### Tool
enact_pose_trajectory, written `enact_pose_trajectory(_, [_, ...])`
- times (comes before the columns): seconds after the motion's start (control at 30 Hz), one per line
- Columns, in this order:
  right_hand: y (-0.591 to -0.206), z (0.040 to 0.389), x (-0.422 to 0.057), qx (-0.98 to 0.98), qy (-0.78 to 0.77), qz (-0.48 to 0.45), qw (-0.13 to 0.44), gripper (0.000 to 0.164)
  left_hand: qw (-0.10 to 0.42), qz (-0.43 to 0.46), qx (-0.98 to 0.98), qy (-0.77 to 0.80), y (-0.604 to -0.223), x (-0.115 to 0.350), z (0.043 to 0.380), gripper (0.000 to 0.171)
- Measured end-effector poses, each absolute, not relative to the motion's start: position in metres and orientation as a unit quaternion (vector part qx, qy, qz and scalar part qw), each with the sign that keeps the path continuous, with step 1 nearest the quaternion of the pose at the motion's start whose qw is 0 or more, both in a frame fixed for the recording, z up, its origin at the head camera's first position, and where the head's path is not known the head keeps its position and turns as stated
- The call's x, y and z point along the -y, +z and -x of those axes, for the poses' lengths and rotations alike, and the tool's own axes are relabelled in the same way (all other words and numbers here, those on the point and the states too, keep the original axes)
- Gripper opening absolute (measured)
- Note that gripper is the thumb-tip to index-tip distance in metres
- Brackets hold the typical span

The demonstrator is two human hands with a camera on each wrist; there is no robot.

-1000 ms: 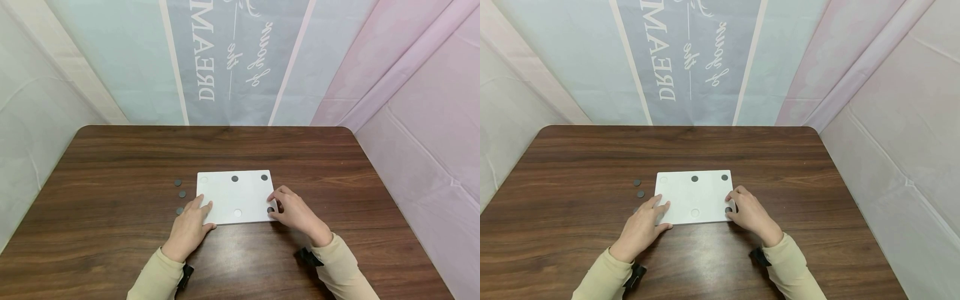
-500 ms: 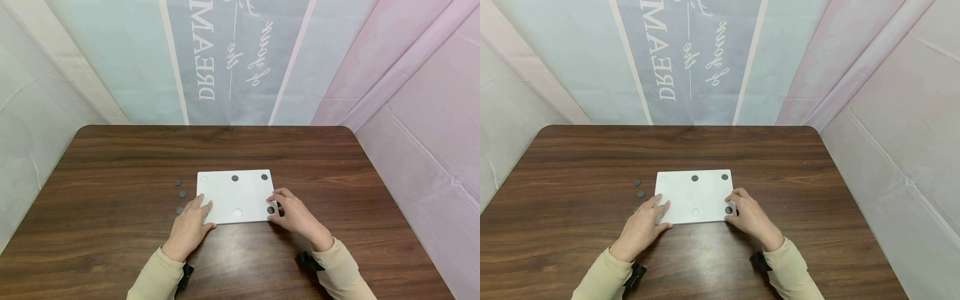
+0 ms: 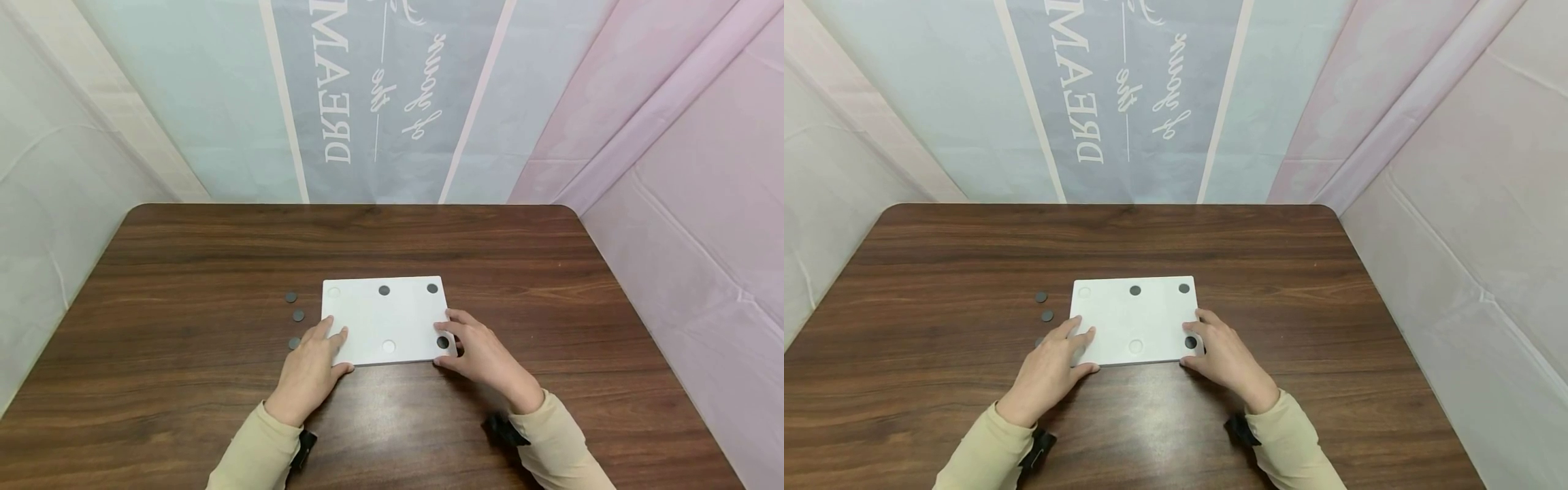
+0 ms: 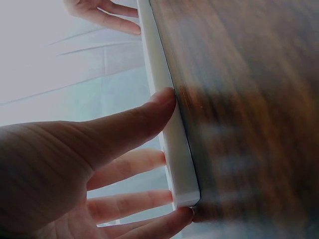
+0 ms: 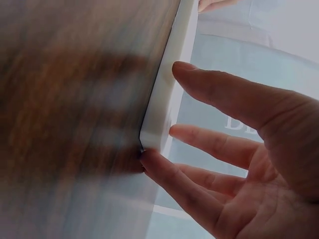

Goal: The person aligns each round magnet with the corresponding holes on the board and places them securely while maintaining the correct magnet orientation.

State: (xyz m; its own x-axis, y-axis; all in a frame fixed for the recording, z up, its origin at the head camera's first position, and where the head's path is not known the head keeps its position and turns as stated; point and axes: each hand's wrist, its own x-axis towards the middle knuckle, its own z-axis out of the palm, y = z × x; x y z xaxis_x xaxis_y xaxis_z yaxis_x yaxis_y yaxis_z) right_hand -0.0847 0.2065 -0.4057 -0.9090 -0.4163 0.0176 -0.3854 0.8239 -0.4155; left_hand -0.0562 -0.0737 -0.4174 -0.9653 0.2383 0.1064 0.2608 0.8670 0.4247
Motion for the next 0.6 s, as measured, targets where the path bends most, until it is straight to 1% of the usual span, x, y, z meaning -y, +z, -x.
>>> enact_pose_trajectory(0.2, [-0.4071,0.0819,-0.2033,-0.958,-0.210,0.193,0.037,0.052,0.024,0.131,0.966,-0.221,-0.4170,0.0735,0.0558,0.053])
enact_pose_trajectory(0.43, [-0.4077,0.0824,-0.1997,-0.961,-0.203,0.184,0.017,0.050,0.022,0.132,0.967,-0.218,-0.4164,0.0733,0.0564,0.053])
enact_pose_trajectory(0.6, [-0.4073,0.0827,-0.1995,-0.963,-0.203,0.179,0.018,0.050,0.022,0.134,0.966,-0.218,-0.4154,0.0730,0.0567,0.054])
